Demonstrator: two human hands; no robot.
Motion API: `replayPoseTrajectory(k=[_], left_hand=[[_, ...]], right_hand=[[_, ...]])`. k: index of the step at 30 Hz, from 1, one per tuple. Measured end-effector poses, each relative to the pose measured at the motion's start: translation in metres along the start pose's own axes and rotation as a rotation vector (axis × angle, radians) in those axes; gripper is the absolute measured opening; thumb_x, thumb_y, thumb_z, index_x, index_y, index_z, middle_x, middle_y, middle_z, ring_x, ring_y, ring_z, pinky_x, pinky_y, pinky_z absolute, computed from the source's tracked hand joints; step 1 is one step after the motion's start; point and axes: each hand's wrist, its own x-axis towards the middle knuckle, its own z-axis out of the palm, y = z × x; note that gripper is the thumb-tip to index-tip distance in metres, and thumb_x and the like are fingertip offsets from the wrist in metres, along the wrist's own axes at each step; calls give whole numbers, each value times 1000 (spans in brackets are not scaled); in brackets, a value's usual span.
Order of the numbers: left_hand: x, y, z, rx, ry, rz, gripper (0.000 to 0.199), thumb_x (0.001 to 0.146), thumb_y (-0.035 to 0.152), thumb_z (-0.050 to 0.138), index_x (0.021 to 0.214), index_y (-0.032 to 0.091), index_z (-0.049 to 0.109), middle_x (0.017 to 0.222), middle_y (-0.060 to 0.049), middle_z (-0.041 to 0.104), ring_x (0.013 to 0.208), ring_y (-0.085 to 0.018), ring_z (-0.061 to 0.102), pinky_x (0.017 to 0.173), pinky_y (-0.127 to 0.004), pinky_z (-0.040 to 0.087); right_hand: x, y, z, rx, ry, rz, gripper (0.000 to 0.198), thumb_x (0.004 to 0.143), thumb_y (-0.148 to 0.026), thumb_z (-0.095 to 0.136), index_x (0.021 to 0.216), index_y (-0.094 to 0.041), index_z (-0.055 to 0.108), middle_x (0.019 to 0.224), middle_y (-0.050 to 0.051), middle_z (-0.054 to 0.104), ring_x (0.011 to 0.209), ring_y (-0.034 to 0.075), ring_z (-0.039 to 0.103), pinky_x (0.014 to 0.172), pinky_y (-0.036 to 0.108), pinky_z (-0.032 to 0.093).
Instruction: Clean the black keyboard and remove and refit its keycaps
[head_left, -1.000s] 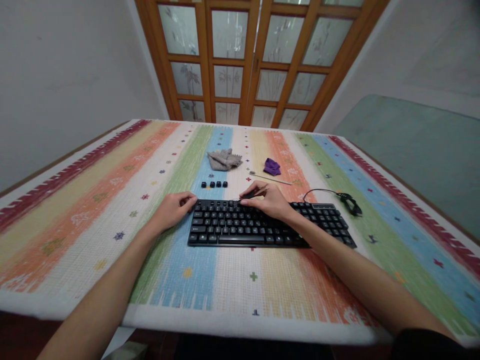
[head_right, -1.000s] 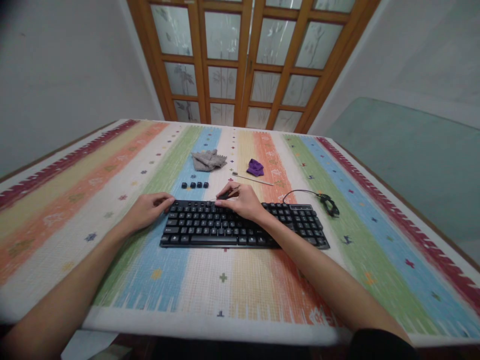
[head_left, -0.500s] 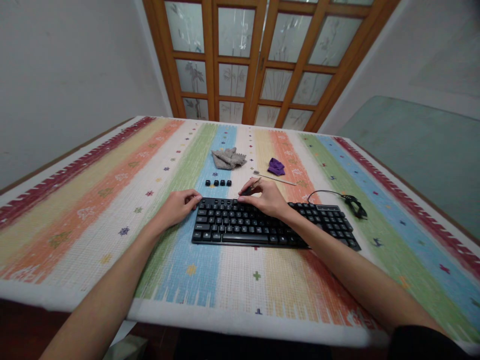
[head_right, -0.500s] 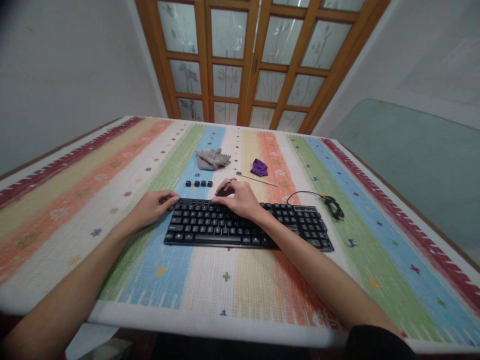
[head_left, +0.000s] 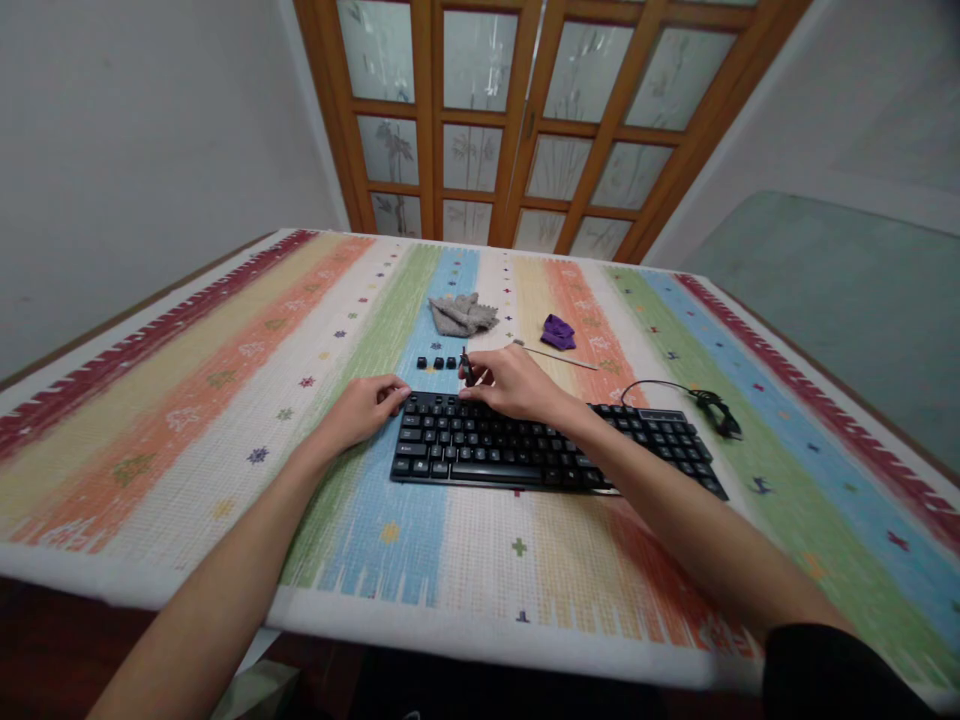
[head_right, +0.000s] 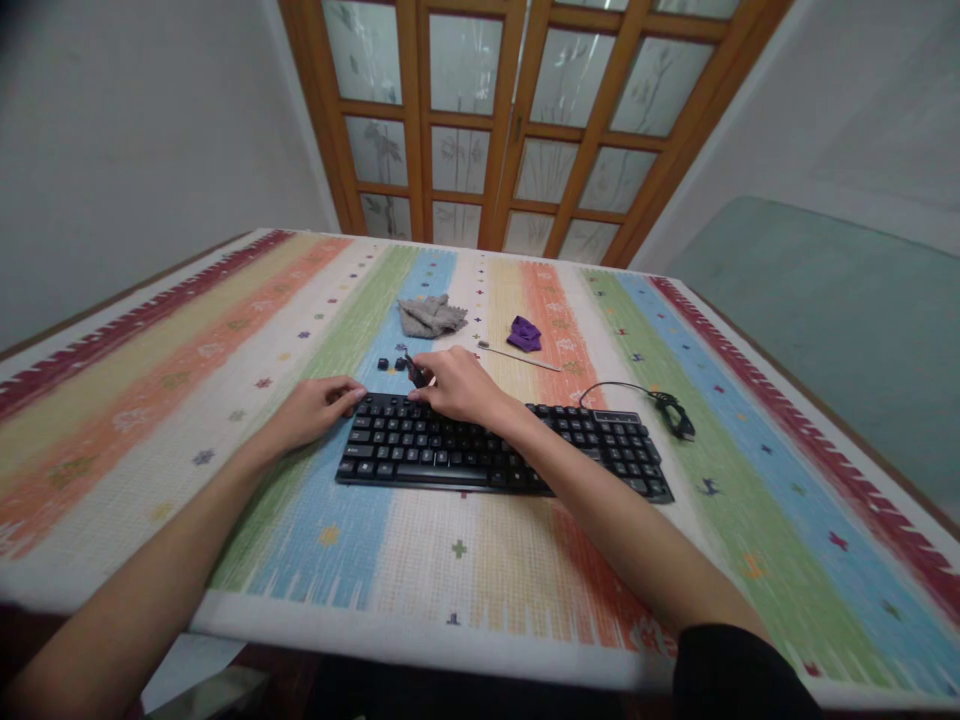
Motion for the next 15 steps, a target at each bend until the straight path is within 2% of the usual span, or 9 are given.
replayPoseTrajectory(k=[5, 9, 15], left_hand=[[0, 0, 0, -7, 10, 6, 35, 90, 45, 51, 86, 17, 72, 65, -2, 68, 60, -18, 59, 68, -31, 46], [-1, 0, 0, -8, 12, 6, 35, 89, 45, 50, 87, 17, 72, 65, -2, 67, 60, -18, 58, 67, -31, 45], [-1, -1, 1, 2, 22, 21, 36, 89, 46, 51, 86, 17, 73, 64, -2, 68, 59, -18, 57, 66, -30, 45]], right_hand=[[-3, 17, -5, 188, 14, 45, 9, 76, -20, 76, 81, -18, 69, 72, 3, 73, 68, 17, 69, 65, 29, 52], [-9, 31, -5, 329, 11, 76, 16, 76, -30, 75, 83, -17, 69, 73, 3, 73, 66, 17, 68, 63, 28, 52], [-4, 32, 0, 284, 47, 69, 13, 78, -28, 72, 83, -18, 67, 72, 3, 72, 68, 17, 69, 64, 29, 52]])
